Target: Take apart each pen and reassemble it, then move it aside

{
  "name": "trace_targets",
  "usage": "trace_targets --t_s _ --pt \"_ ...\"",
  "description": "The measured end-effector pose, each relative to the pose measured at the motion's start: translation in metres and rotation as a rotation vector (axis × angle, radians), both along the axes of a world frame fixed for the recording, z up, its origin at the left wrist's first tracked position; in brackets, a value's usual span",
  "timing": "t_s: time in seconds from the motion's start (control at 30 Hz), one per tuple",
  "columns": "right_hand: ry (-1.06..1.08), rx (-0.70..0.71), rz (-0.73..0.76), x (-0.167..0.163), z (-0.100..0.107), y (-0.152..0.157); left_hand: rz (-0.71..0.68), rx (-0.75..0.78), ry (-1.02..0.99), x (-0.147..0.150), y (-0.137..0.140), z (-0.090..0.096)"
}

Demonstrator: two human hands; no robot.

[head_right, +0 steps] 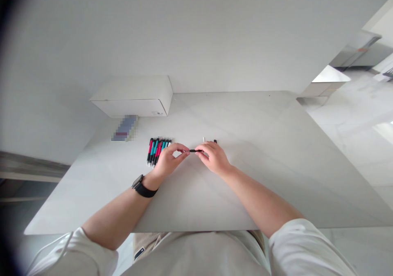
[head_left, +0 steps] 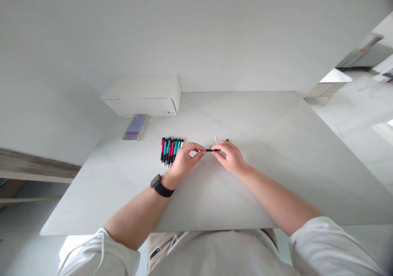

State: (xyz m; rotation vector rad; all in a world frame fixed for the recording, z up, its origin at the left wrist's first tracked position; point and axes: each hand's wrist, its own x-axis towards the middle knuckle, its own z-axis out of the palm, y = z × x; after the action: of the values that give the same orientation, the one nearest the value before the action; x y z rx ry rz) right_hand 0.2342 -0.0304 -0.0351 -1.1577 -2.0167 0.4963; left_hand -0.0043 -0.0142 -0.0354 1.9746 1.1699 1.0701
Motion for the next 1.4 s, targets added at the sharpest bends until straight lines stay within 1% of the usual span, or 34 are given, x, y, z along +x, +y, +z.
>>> trace_targets --t_s 0.2,0.37,0.6,0.73,0.87,1.03,1.2,1.4 --pt "-0.046 0.095 0.023 0.0016 -0.0016 -0.0009 0.019 -0.034 -0.002 -0.0006 0.0016 -0.0024" --pt "0.016 0.195 0.023 0.0011 -0.0023 0.0019 0.008 -0.044 -0.013 -0.0008 0.0015 -0.0033" --pt "-0.009 0.152 0.003 0.0014 -0.0011 0.0035 0.01 -0.041 -0.041 -0.0005 0.0011 -0.0011" --pt "0.023 0.142 -0.006 0.0008 -0.0027 0.0026 0.006 -0.046 -0.075 -0.0012 0.0016 0.0001" --pt "0.036 0.148 -0.006 0.0007 -0.0022 0.0029 0.007 -0.04 -0.065 -0.0014 0.0017 0.0007" --pt "0.033 0.106 -0.007 0.0021 0.0009 0.0026 0.018 -0.032 -0.061 -0.0011 0.0014 0.0011" --pt "0.041 0.141 0.009 0.0014 -0.0003 0.0038 0.018 -0.029 -0.055 -0.0012 0.0011 0.002" --pt "0.049 0.112 0.005 0.0005 -0.0015 0.0031 0.015 -0.033 -0.056 -0.0012 0.0018 0.0013"
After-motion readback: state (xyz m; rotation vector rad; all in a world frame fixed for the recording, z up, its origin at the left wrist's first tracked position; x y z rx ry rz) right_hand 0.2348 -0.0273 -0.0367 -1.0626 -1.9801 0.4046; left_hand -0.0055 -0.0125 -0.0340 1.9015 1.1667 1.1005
